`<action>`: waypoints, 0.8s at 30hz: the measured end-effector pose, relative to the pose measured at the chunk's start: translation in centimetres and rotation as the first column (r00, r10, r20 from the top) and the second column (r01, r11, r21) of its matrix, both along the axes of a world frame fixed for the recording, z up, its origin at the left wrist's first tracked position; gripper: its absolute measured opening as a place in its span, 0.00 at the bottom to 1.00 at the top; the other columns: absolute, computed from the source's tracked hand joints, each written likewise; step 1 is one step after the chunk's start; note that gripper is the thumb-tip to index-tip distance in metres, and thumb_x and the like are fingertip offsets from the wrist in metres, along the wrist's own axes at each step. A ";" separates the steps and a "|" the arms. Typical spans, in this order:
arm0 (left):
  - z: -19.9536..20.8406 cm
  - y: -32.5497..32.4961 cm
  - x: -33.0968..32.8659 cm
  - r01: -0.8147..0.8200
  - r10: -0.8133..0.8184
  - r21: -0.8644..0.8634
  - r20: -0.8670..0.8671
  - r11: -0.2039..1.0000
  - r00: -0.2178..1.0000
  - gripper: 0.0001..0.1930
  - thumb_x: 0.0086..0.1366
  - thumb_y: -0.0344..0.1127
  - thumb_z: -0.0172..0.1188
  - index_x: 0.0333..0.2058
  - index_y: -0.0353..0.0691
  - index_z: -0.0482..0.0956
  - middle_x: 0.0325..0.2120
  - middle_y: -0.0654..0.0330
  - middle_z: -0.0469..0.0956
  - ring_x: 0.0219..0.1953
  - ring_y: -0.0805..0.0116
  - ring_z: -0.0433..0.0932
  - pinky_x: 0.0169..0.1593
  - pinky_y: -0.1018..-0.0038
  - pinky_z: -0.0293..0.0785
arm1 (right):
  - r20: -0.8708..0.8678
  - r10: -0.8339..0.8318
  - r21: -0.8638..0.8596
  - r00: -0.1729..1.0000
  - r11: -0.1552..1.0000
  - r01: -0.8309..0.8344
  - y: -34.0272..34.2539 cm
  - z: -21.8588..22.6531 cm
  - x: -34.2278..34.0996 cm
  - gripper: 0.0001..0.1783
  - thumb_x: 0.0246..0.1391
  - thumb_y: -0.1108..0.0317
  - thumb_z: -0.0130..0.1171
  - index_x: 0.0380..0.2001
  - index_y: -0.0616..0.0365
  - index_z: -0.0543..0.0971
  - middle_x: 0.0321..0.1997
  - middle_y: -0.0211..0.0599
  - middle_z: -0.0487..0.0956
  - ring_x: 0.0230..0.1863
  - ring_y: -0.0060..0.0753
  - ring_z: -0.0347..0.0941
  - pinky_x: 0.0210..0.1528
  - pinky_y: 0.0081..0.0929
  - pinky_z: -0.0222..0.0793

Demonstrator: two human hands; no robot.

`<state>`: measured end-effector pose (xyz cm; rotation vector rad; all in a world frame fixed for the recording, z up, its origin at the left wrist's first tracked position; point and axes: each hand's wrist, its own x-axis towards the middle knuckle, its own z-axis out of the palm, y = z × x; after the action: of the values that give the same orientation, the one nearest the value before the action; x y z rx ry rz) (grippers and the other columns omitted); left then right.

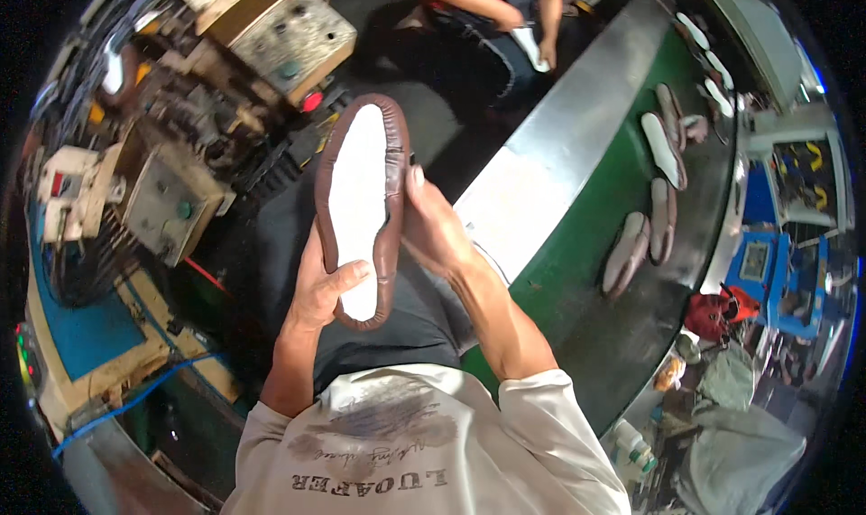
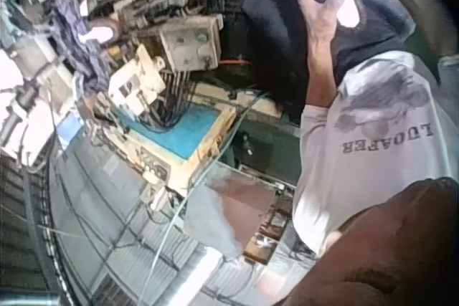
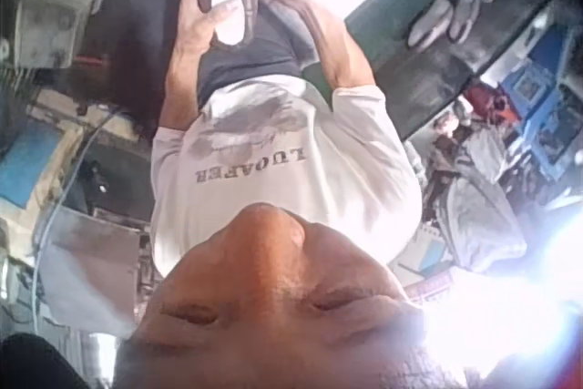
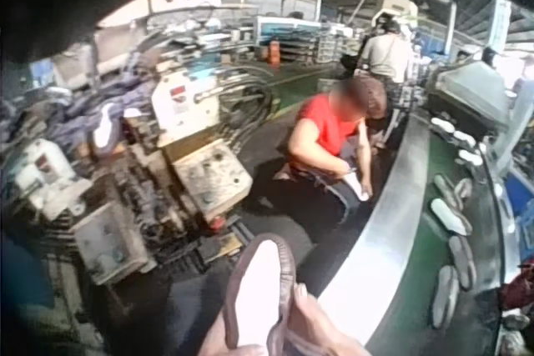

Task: The worker is placing shoe components into an industrial machine for lasting and removing they from a conveyor belt.

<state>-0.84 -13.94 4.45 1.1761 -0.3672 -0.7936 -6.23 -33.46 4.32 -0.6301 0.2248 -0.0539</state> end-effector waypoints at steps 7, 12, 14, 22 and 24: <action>0.5 4.4 -1.7 -0.130 0.131 0.032 -0.039 0.991 0.991 0.53 0.65 0.46 0.75 0.76 0.28 0.51 0.67 0.48 0.65 0.72 0.58 0.65 0.76 0.59 0.62 | -0.056 -0.034 -0.404 0.998 0.915 0.008 6.8 -0.8 -0.1 0.41 0.77 0.44 0.59 0.76 0.65 0.64 0.69 0.46 0.74 0.70 0.36 0.70 0.75 0.38 0.65; 0.4 5.9 -2.6 -0.241 0.239 0.061 0.048 0.969 0.970 0.52 0.67 0.46 0.74 0.76 0.29 0.50 0.67 0.48 0.65 0.71 0.58 0.65 0.75 0.59 0.62 | -0.124 0.073 -0.367 0.990 0.923 -0.114 8.6 0.2 1.4 0.42 0.75 0.45 0.62 0.76 0.63 0.65 0.70 0.45 0.74 0.70 0.36 0.70 0.74 0.37 0.67; 0.5 6.8 -2.5 -0.266 0.263 0.062 0.053 0.962 0.963 0.51 0.68 0.46 0.73 0.76 0.29 0.50 0.67 0.48 0.65 0.71 0.59 0.66 0.75 0.59 0.62 | -0.046 0.179 -0.101 0.983 0.978 -0.183 8.4 0.1 1.7 0.44 0.74 0.44 0.63 0.80 0.60 0.62 0.72 0.43 0.74 0.72 0.39 0.70 0.77 0.42 0.65; 0.2 8.6 -3.1 -0.246 0.247 0.050 -0.019 0.968 0.969 0.49 0.70 0.42 0.72 0.76 0.29 0.50 0.68 0.47 0.65 0.72 0.58 0.66 0.74 0.59 0.65 | -0.093 0.146 -0.341 0.985 0.925 -0.169 10.8 -0.1 -0.1 0.50 0.72 0.53 0.67 0.83 0.61 0.52 0.77 0.49 0.68 0.77 0.42 0.65 0.81 0.43 0.60; 0.4 8.4 -3.3 -0.257 0.259 0.101 -0.003 0.961 0.966 0.49 0.70 0.40 0.72 0.77 0.30 0.50 0.68 0.46 0.64 0.73 0.57 0.65 0.74 0.59 0.65 | -0.122 0.159 -0.427 0.980 0.883 -0.197 10.9 -0.3 0.0 0.50 0.73 0.55 0.67 0.84 0.62 0.52 0.76 0.49 0.69 0.76 0.42 0.66 0.80 0.41 0.61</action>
<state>-4.18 -5.51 4.81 1.2802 -0.1573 -0.5978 -6.26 -22.61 4.06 -1.1035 0.2370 0.1038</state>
